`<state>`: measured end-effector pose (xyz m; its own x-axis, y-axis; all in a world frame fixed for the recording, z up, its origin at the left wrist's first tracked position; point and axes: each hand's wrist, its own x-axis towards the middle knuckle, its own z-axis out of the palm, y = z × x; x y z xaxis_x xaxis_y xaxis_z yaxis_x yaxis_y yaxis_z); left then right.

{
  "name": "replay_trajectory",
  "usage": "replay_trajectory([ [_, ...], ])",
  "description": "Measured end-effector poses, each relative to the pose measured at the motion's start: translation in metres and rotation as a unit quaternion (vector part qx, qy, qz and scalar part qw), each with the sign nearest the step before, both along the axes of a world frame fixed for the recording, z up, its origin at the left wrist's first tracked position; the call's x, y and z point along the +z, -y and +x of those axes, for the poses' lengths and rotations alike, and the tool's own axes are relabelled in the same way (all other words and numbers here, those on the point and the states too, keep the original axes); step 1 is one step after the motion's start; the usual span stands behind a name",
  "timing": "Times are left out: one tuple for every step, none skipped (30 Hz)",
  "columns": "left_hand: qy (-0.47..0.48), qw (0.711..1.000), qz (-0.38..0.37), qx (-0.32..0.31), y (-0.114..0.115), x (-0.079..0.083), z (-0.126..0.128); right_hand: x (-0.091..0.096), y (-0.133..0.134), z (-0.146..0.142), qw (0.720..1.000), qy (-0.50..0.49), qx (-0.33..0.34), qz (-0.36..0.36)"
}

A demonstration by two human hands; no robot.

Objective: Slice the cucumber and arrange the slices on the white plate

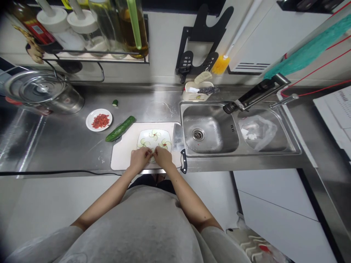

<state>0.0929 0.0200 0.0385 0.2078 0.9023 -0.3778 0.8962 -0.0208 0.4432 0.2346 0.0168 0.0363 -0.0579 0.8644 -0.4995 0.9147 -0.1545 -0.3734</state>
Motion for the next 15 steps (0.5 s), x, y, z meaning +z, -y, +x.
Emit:
replay_trajectory([
  [0.01,1.0,-0.004,0.008,0.0,0.0,-0.001,0.001,0.0,0.003,1.0,-0.006,-0.008,0.004],
  [0.02,1.0,-0.007,0.017,-0.001,0.001,-0.002,0.002,-0.001,0.006,1.0,-0.013,-0.017,0.009],
  [0.028,0.999,-0.009,0.027,-0.001,0.002,-0.004,0.002,-0.001,0.011,0.999,-0.021,-0.028,0.016],
  [0.036,0.999,-0.009,0.036,-0.002,0.003,-0.006,0.003,-0.001,0.016,0.998,-0.03,-0.041,0.027],
  [0.044,0.998,-0.008,0.047,-0.002,0.004,-0.01,0.004,-0.001,0.022,0.997,-0.039,-0.057,0.042],
  [0.053,0.997,-0.006,0.057,-0.003,0.005,-0.013,0.006,0.0,0.029,0.994,-0.05,-0.075,0.059],
  [0.064,0.996,-0.005,0.069,-0.003,0.006,-0.018,0.007,0.0,0.036,0.99,-0.06,-0.096,0.08],
  [0.076,0.994,-0.004,0.081,-0.003,0.006,-0.023,0.007,0.001,0.043,0.985,-0.069,-0.119,0.103],
  [0.088,0.992,-0.004,0.094,-0.003,0.006,-0.028,0.008,0.002,0.051,0.979,-0.078,-0.142,0.124],
  [0.1,0.989,-0.005,0.106,-0.003,0.005,-0.033,0.008,0.003,0.059,0.972,-0.085,-0.167,0.142],
  [0.112,0.987,-0.006,0.119,-0.003,0.003,-0.038,0.007,0.005,0.066,0.965,-0.09,-0.192,0.153],
  [0.125,0.984,-0.006,0.131,-0.002,0.002,-0.043,0.006,0.006,0.073,0.959,-0.093,-0.214,0.161],
  [0.139,0.98,-0.004,0.142,-0.002,0.0,-0.047,0.004,0.008,0.08,0.954,-0.094,-0.231,0.166],
  [0.155,0.976,-0.003,0.152,-0.001,-0.002,-0.051,0.001,0.011,0.086,0.95,-0.096,-0.245,0.17],
  [0.173,0.972,-0.002,0.16,-0.001,-0.004,-0.054,-0.002,0.013,0.092,0.946,-0.096,-0.255,0.173],
])
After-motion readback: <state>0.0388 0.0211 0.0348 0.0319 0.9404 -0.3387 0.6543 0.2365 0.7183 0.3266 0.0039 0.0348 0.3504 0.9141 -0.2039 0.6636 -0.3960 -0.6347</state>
